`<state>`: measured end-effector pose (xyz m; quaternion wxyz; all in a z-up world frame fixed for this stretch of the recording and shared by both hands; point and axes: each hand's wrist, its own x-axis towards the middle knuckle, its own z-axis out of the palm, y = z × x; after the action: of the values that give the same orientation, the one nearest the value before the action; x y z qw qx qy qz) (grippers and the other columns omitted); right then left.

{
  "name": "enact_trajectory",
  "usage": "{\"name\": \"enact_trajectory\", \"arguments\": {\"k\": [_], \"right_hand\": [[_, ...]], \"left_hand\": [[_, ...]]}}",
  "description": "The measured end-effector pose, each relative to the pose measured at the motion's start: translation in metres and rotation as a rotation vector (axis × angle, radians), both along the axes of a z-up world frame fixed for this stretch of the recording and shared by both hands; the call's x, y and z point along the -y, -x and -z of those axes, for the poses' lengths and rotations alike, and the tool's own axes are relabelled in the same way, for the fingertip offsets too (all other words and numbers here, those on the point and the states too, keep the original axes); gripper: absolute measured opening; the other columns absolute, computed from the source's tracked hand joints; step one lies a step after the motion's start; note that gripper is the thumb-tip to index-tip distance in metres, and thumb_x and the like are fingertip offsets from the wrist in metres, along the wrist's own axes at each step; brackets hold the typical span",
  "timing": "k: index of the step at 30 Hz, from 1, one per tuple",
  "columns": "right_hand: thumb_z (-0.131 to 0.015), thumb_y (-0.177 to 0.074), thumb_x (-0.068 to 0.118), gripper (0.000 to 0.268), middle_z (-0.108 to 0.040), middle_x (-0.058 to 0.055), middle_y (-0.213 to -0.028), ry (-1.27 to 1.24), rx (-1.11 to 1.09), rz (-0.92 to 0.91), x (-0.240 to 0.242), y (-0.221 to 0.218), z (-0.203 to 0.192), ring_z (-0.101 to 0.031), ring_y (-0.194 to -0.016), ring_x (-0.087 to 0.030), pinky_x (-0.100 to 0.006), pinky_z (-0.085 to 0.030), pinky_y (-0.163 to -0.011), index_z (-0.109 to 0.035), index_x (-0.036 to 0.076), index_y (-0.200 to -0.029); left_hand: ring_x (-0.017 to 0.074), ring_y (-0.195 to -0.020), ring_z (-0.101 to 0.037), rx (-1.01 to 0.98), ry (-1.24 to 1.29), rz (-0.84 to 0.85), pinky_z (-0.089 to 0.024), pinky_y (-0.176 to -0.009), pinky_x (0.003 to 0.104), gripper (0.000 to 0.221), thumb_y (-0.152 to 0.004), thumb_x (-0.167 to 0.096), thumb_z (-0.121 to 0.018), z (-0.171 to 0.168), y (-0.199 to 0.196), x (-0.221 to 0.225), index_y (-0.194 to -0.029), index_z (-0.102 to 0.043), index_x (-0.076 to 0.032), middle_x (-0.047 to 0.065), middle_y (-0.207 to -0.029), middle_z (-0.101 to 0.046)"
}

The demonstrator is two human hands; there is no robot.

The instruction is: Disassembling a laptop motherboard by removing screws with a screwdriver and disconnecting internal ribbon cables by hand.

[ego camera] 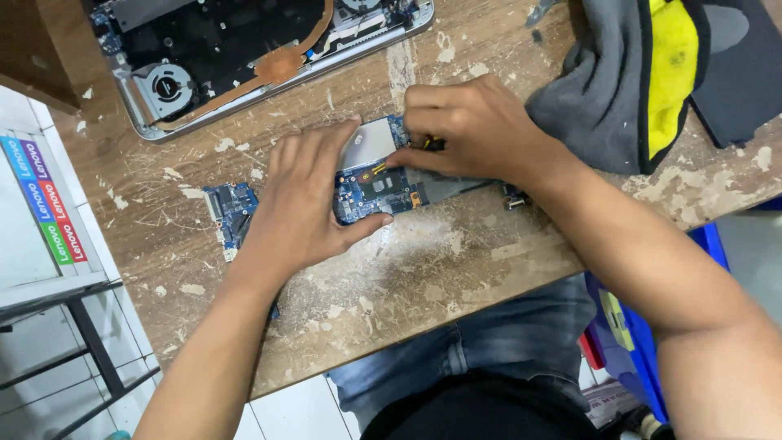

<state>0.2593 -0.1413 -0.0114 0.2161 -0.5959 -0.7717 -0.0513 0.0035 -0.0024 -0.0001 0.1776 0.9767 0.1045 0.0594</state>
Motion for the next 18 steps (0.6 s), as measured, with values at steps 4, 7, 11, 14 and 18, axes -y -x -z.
{"name": "enact_trajectory", "arguments": {"k": [4,7,11,14,18], "right_hand": [[-0.089,-0.109,0.050,0.051,-0.060,0.003,-0.089,0.058,0.016,-0.004,-0.001,-0.010,-0.005,-0.057,-0.060,-0.018,-0.037,-0.040,-0.044,-0.064,0.012,-0.086],[-0.096,-0.104,0.043,0.047,-0.064,0.002,-0.091,0.087,-0.070,-0.012,0.003,-0.012,-0.008,-0.062,-0.068,-0.022,-0.042,-0.039,-0.052,-0.065,0.011,-0.088],[-0.089,-0.108,0.049,0.047,-0.063,0.004,-0.095,0.042,0.011,0.033,-0.001,0.003,-0.001,-0.064,-0.067,-0.024,-0.043,-0.040,-0.049,-0.063,0.014,-0.089],[-0.087,-0.109,0.049,0.043,-0.063,0.003,-0.094,0.019,0.024,0.004,-0.003,0.003,0.001,-0.061,-0.065,-0.023,-0.042,-0.040,-0.046,-0.068,0.014,-0.092],[-0.088,-0.107,0.051,0.046,-0.064,0.003,-0.089,0.089,-0.028,-0.009,0.002,-0.013,-0.009,-0.059,-0.067,-0.019,-0.038,-0.038,-0.051,-0.070,0.012,-0.090]], "left_hand": [[0.0366,-0.136,-0.048,0.026,0.022,-0.003,-0.039,-0.116,0.054,0.111,-0.090,-0.070,-0.080,0.000,0.001,-0.001,-0.167,-0.036,-0.003,0.018,-0.156,-0.052],[0.0371,-0.136,-0.049,0.036,0.036,-0.004,-0.040,-0.116,0.056,0.113,-0.089,-0.069,-0.083,0.003,0.002,-0.003,-0.168,-0.034,-0.006,0.018,-0.154,-0.053],[0.0383,-0.137,-0.049,0.006,0.055,-0.008,-0.040,-0.117,0.058,0.114,-0.090,-0.078,-0.074,0.002,0.002,-0.003,-0.168,-0.033,-0.007,0.019,-0.154,-0.052],[0.0373,-0.138,-0.048,-0.014,0.077,-0.017,-0.040,-0.117,0.057,0.116,-0.087,-0.074,-0.080,0.000,0.001,-0.001,-0.169,-0.033,-0.007,0.018,-0.155,-0.051],[0.0357,-0.136,-0.047,-0.014,0.070,-0.028,-0.041,-0.115,0.056,0.116,-0.087,-0.074,-0.082,0.002,0.003,-0.002,-0.169,-0.033,-0.007,0.017,-0.154,-0.052]]}}
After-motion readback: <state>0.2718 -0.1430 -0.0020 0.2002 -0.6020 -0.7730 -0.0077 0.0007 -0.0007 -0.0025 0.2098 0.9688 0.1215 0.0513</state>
